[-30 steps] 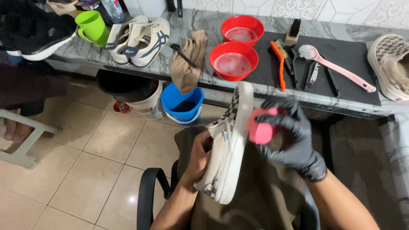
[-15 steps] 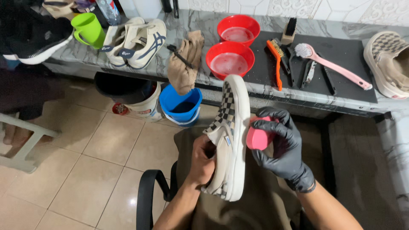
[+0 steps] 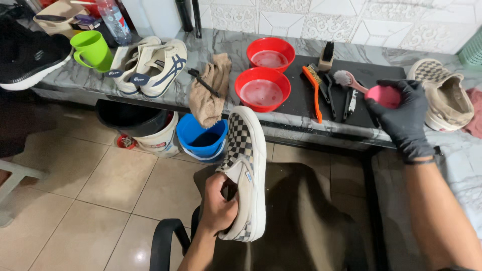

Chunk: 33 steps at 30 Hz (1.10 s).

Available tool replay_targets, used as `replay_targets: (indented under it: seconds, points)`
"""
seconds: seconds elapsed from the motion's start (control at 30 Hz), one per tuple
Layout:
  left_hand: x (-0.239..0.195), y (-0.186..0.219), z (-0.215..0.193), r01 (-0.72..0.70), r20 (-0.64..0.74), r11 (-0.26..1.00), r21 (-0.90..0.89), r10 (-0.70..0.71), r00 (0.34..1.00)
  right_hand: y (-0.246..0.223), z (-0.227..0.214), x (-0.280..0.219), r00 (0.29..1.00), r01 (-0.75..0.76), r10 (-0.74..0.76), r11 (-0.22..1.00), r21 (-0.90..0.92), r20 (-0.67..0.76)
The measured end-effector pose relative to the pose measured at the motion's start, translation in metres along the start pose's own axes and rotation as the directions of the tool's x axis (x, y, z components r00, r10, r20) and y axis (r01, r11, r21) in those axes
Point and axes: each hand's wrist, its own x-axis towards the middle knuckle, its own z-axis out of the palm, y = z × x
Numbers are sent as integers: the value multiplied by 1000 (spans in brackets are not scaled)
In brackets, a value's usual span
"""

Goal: The person cleans a checkered slip-on shoe using a pink brush, a black brush, and a cloth. They scrub the sole, sides, and upper parts of the shoe, dipping the brushes into a red bowl of soapy water and wiping the shoe with a cloth.

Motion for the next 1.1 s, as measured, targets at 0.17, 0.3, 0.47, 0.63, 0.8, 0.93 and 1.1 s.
replay_targets:
  seconds: [0.17, 0.3, 0.47, 0.63, 0.8, 0.93, 1.1]
  points:
    - [7, -7, -8, -119, 23, 986, 112, 118, 993, 79, 4, 40, 975, -213, 219, 893, -396, -29]
    - [11, -20, -22, -65, -41, 992, 109, 70, 997, 58, 45, 63, 991, -96, 37, 859, -504, -125]
    - [17, -30, -41, -67, -202, 972, 225, 114, 973, -145, 111, 59, 970, 237, -243, 933, 271, -12]
    - [-1, -58, -64, 11, -371, 955, 296, 105, 923, -211, 245, 37, 878, 28, -150, 964, 265, 454]
    - [-13, -65, -72, 81, -397, 940, 332, 61, 916, -197, 364, 78, 897, 312, -103, 838, -448, 430]
    - [-16, -72, -77, 90, -409, 945, 315, 49, 911, -178, 397, 91, 870, 486, -383, 566, -666, 310]
    - [-37, -96, -90, 255, -493, 914, 316, -72, 867, -186, 273, 101, 900, 214, -83, 940, -267, 428]
